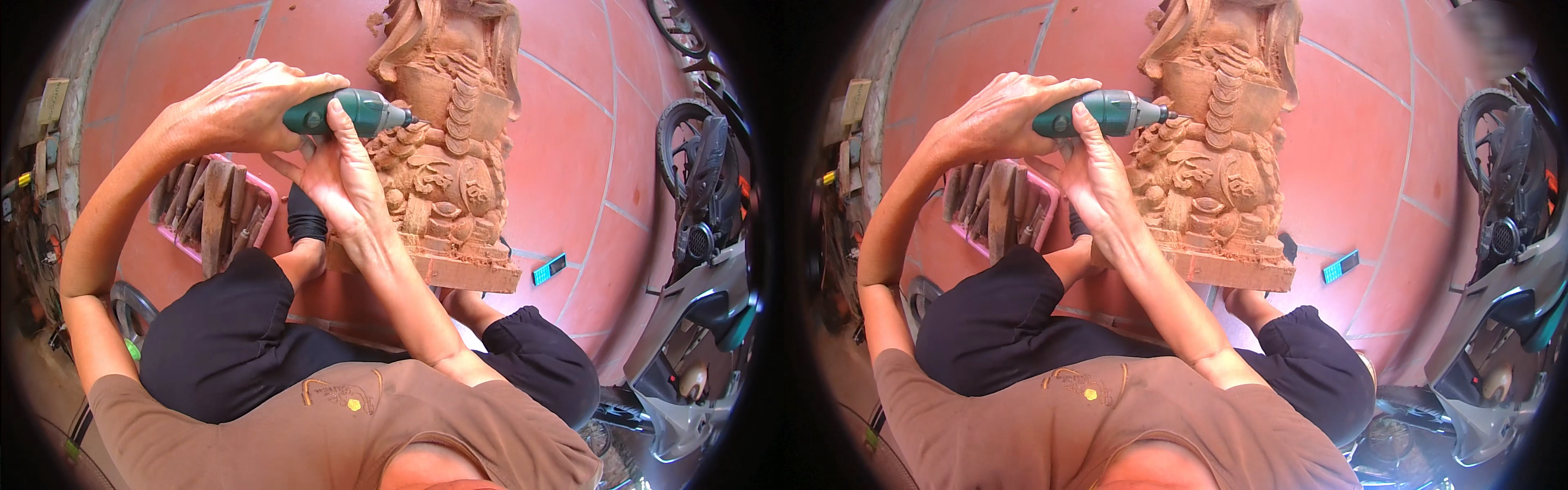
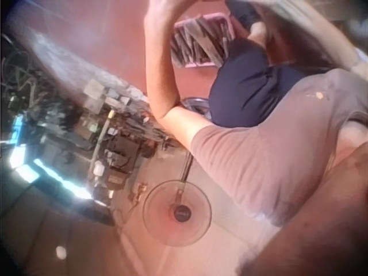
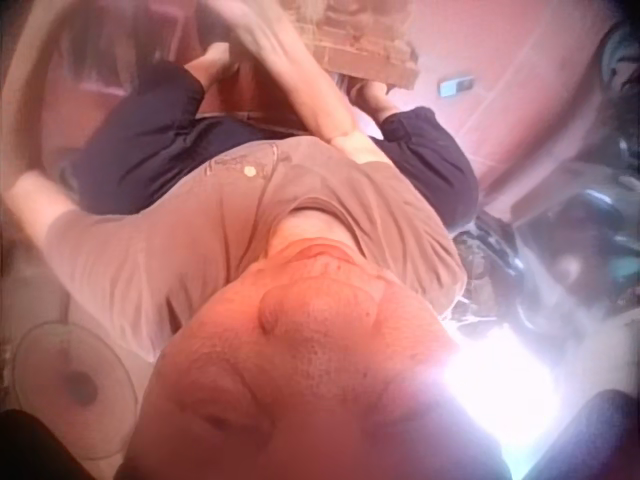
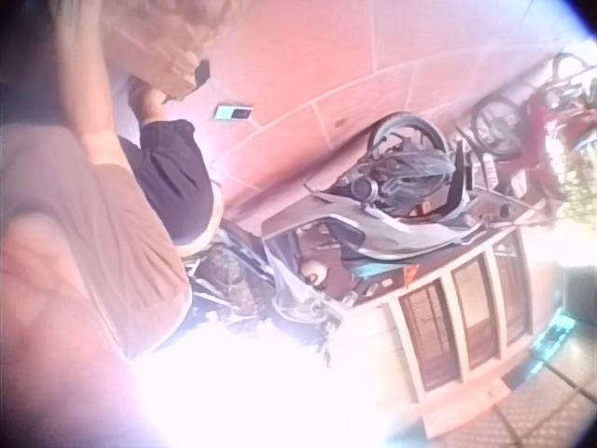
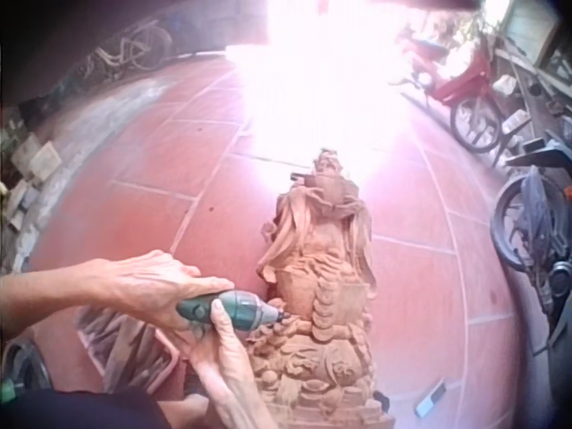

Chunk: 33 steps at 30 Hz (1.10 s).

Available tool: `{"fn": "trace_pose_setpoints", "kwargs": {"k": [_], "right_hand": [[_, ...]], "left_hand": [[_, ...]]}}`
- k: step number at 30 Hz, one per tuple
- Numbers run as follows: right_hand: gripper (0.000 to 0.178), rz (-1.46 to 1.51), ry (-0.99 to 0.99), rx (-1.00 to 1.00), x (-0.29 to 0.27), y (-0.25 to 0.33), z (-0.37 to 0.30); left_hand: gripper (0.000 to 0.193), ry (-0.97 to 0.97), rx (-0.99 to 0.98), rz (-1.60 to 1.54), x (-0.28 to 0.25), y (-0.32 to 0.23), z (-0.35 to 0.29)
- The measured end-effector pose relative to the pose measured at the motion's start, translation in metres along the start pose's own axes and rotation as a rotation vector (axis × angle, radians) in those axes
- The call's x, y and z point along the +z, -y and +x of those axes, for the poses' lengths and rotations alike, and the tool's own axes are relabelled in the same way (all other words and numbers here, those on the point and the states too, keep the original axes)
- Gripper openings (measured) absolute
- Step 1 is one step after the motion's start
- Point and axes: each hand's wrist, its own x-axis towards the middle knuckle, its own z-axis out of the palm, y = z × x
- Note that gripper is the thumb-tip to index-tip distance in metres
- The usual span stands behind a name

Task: The person carves a wooden block using a rotary tool and hand chisels. They refine the surface details of a relief design, switching between power and manual tools to shape the wood.

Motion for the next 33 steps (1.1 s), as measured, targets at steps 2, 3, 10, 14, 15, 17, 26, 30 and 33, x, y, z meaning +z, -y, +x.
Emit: {"fn": "trace_pose_setpoints", "kwargs": {"k": [2,3,10,14,15,17,26,30,33], "right_hand": [[0.049,-0.009,0.007,-0.006,0.0,0.0,0.001],[0.049,-0.012,0.01,-0.01,-0.001,-0.001,0.001],[0.047,0.001,-0.003,0.034,-0.004,-0.006,0.004],[0.047,-0.008,-0.015,0.033,-0.007,-0.009,0.005],[0.047,-0.015,-0.013,0.032,-0.008,-0.009,0.006],[0.047,-0.013,-0.022,0.03,-0.008,-0.011,0.006],[0.052,0.017,-0.041,0.08,-0.012,-0.018,0.009],[0.053,-0.006,-0.045,0.077,-0.012,-0.02,0.009],[0.053,-0.015,-0.057,0.081,-0.012,-0.02,0.009]], "left_hand": [[0.061,-0.004,-0.002,0.004,0.001,0.002,-0.001],[0.06,-0.005,-0.003,0.006,0.002,0.003,-0.001],[0.066,0.047,-0.052,0.012,0.002,0.006,-0.008],[0.06,-0.042,-0.012,-0.03,0.009,0.011,-0.012],[0.06,-0.05,-0.005,-0.033,0.01,0.012,-0.012],[0.06,-0.026,-0.028,-0.035,0.008,0.01,-0.012],[0.062,-0.017,-0.088,-0.045,0.017,0.016,-0.022],[0.064,0.002,-0.106,-0.066,0.021,0.019,-0.024],[0.068,0.105,-0.171,-0.064,0.015,0.016,-0.024]]}}
